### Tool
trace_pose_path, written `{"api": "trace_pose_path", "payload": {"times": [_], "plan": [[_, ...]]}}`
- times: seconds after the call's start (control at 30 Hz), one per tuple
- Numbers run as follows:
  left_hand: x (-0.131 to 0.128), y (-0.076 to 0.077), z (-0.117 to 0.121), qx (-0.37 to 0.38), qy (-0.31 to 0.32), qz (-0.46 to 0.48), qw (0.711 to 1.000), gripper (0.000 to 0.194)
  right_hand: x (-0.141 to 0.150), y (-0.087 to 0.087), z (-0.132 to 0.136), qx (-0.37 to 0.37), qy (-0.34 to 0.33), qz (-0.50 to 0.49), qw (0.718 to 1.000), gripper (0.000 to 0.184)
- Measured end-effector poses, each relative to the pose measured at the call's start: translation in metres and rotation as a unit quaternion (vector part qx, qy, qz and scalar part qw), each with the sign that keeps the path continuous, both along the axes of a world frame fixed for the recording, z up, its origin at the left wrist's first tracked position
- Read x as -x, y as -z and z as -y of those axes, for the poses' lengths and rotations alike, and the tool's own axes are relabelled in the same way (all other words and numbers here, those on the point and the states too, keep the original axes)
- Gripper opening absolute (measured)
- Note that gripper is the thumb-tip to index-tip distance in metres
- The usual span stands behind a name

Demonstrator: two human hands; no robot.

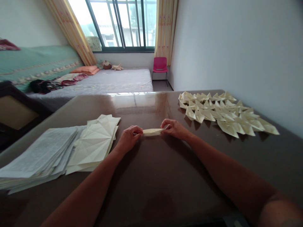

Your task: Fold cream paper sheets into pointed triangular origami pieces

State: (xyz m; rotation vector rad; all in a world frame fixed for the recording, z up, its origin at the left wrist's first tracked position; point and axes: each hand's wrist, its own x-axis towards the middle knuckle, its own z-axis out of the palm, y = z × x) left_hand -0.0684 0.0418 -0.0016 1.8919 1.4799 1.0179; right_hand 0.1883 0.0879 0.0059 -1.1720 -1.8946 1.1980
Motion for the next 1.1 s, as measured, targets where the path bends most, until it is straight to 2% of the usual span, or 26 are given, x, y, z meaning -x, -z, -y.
{"api": "trace_pose_path", "payload": {"times": [0.1,0.3,0.53,0.67,0.87,1.0,1.1], "plan": [[0.0,-0.001,0.001,-0.004,-0.011,-0.005,1.0,0.012,-0.002,-0.001,-0.001,-0.017,-0.005,0.007,1.0,0.017],[-0.006,-0.002,0.005,-0.072,0.049,-0.041,0.995,0.018,0.003,0.009,-0.002,-0.068,-0.018,-0.009,0.998,0.008],[-0.015,0.0,0.009,-0.077,0.085,-0.061,0.992,0.021,0.012,0.014,0.005,-0.124,-0.014,-0.004,0.992,0.01],[-0.017,0.0,0.008,-0.059,0.075,-0.064,0.993,0.021,0.013,0.011,0.007,-0.113,-0.001,0.014,0.994,0.013],[-0.012,0.003,0.004,-0.04,0.078,-0.031,0.996,0.017,0.009,0.011,0.004,-0.047,-0.009,-0.001,0.999,0.016],[-0.008,0.004,0.0,-0.019,0.099,0.025,0.995,0.034,0.003,0.012,0.001,-0.075,-0.002,0.009,0.997,0.016],[-0.007,0.002,-0.003,-0.037,0.078,0.063,0.994,0.048,0.003,0.01,-0.001,-0.107,0.01,0.014,0.994,0.021]]}}
